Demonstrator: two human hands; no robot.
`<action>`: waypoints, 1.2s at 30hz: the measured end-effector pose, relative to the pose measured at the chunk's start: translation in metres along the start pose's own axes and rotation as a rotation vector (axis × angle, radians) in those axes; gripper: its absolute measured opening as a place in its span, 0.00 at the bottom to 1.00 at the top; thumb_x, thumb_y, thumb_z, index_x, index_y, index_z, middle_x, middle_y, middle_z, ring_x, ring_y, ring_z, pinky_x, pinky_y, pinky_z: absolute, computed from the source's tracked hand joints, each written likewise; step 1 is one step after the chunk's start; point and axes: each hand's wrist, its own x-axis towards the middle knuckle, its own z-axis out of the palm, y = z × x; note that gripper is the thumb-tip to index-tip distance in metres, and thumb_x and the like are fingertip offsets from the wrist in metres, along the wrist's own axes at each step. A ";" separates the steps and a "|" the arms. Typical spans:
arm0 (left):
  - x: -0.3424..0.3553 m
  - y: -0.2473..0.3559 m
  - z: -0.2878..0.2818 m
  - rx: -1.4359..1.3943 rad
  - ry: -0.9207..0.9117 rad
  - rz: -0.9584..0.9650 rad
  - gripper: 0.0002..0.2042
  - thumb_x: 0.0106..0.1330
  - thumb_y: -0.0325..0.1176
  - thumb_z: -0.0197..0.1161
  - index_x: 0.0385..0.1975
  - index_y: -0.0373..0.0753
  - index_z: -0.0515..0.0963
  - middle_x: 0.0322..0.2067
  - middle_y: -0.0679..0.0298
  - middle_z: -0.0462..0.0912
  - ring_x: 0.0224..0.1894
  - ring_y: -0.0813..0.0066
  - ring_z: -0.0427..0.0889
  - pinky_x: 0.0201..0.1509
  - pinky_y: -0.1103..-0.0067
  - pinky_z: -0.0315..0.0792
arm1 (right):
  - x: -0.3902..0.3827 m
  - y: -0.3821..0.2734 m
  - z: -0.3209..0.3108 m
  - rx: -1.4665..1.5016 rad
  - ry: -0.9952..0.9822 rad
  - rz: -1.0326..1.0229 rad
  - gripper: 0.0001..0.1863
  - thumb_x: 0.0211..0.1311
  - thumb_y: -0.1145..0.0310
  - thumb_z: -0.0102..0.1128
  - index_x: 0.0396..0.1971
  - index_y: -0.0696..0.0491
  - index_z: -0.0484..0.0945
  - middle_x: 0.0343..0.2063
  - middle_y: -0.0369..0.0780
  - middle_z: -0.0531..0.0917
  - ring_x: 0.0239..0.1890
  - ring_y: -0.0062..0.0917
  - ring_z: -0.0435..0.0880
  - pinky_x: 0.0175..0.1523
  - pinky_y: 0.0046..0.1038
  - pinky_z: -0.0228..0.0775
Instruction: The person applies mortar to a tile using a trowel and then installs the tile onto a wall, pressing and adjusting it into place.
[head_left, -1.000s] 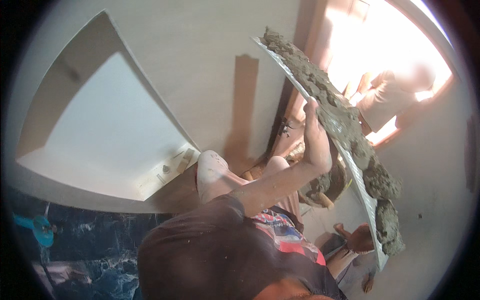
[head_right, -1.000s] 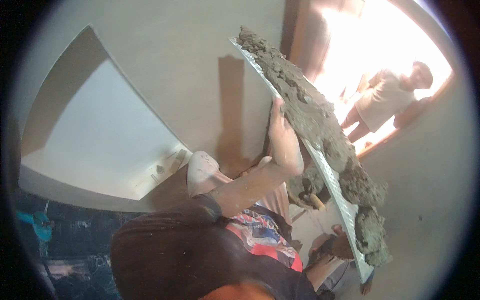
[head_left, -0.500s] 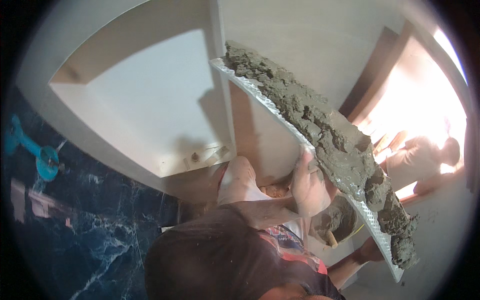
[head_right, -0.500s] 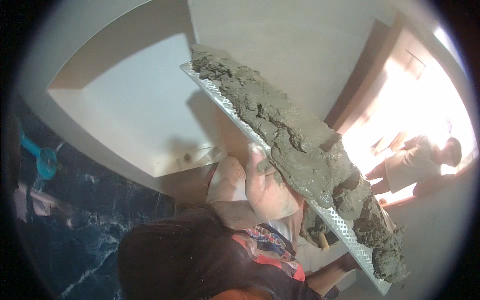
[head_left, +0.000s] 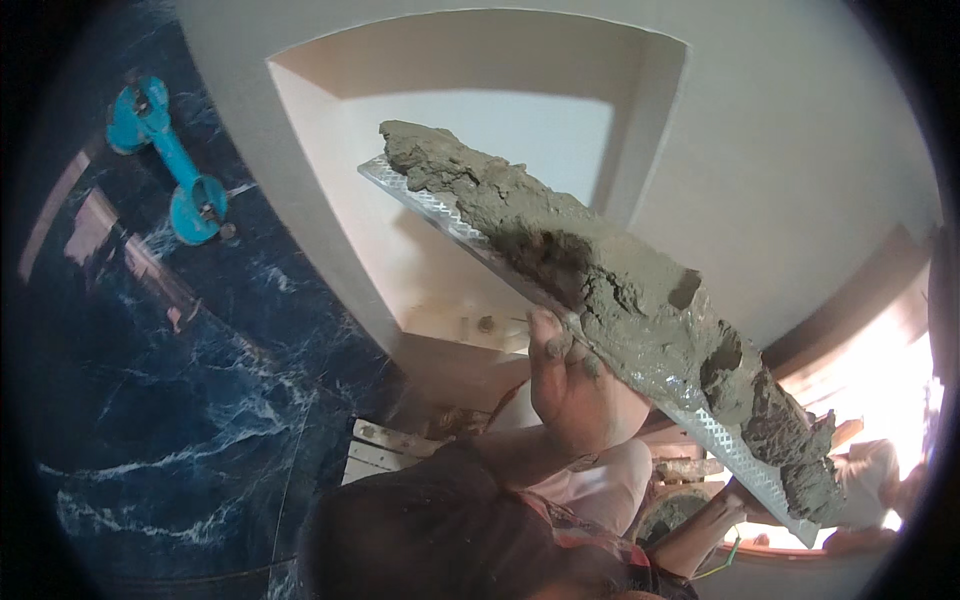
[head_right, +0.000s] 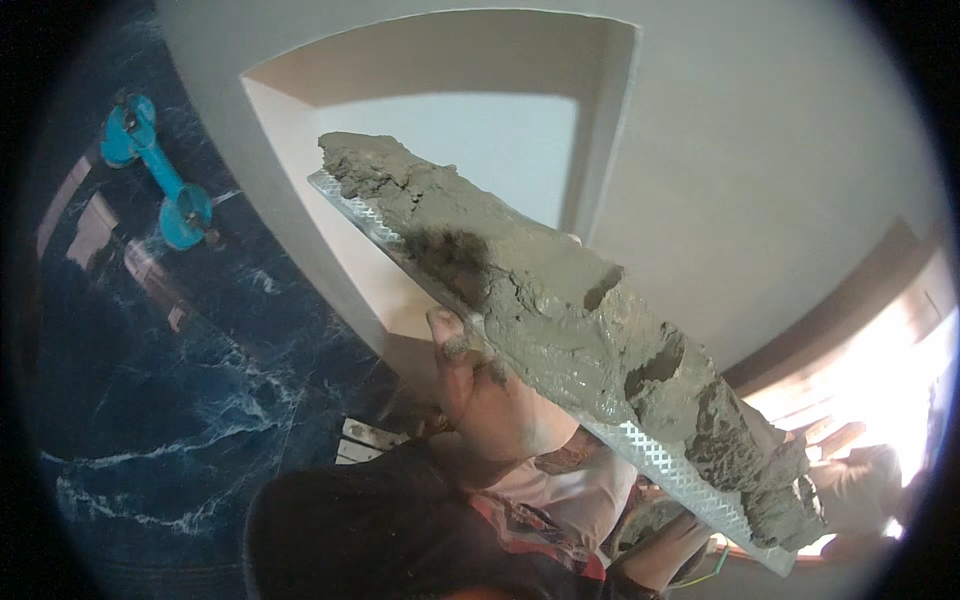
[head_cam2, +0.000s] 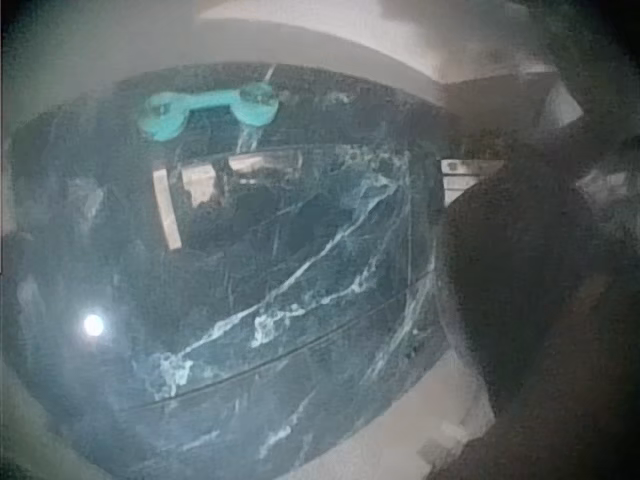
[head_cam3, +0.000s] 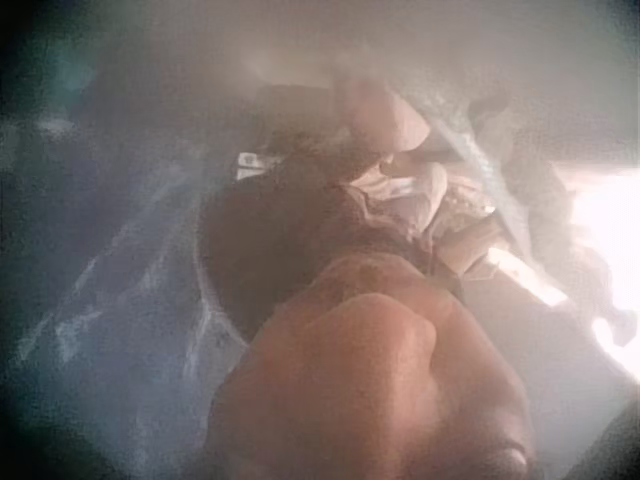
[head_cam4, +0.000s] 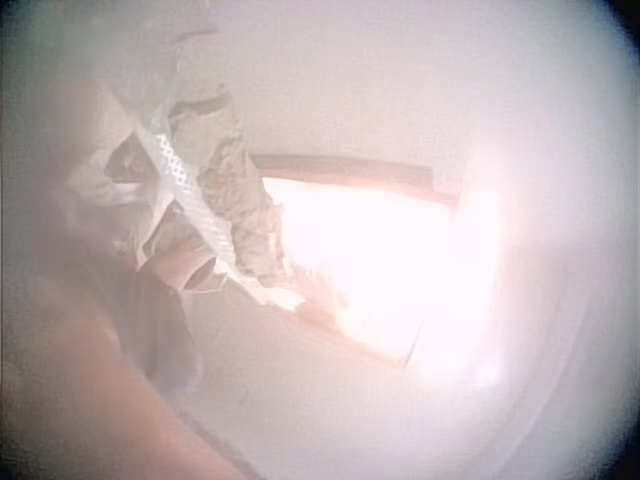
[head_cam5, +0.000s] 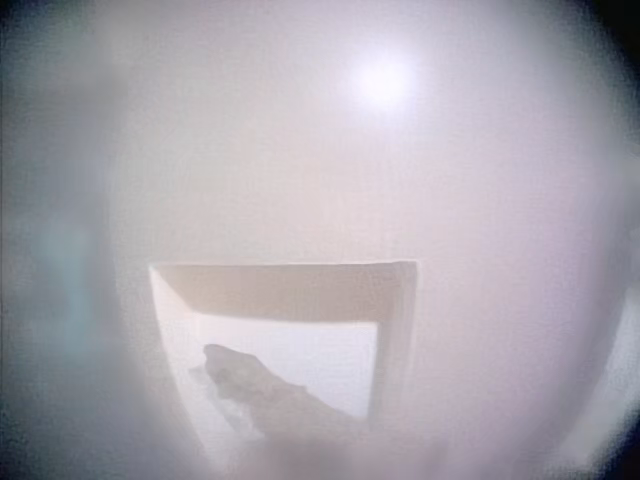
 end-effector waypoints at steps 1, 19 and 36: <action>0.002 0.009 0.013 -0.024 0.007 0.020 0.33 0.76 0.62 0.44 0.71 0.45 0.65 0.66 0.63 0.71 0.67 0.59 0.68 0.73 0.56 0.56 | 0.001 -0.003 0.008 -0.005 -0.022 0.009 0.33 0.68 0.61 0.61 0.68 0.60 0.66 0.63 0.50 0.74 0.63 0.41 0.76 0.68 0.44 0.70; 0.074 0.029 0.237 0.102 0.095 0.047 0.41 0.72 0.71 0.42 0.73 0.44 0.63 0.70 0.61 0.66 0.71 0.56 0.62 0.76 0.52 0.49 | 0.002 -0.152 0.108 0.052 -0.142 0.248 0.33 0.69 0.60 0.60 0.69 0.60 0.65 0.64 0.51 0.72 0.64 0.41 0.75 0.67 0.44 0.70; 0.125 -0.004 0.405 0.372 0.472 0.319 0.35 0.74 0.65 0.45 0.71 0.46 0.65 0.67 0.60 0.69 0.67 0.58 0.69 0.70 0.56 0.63 | 0.033 -0.311 0.156 0.135 -0.201 0.384 0.33 0.71 0.59 0.59 0.69 0.60 0.64 0.65 0.51 0.71 0.65 0.41 0.74 0.67 0.44 0.69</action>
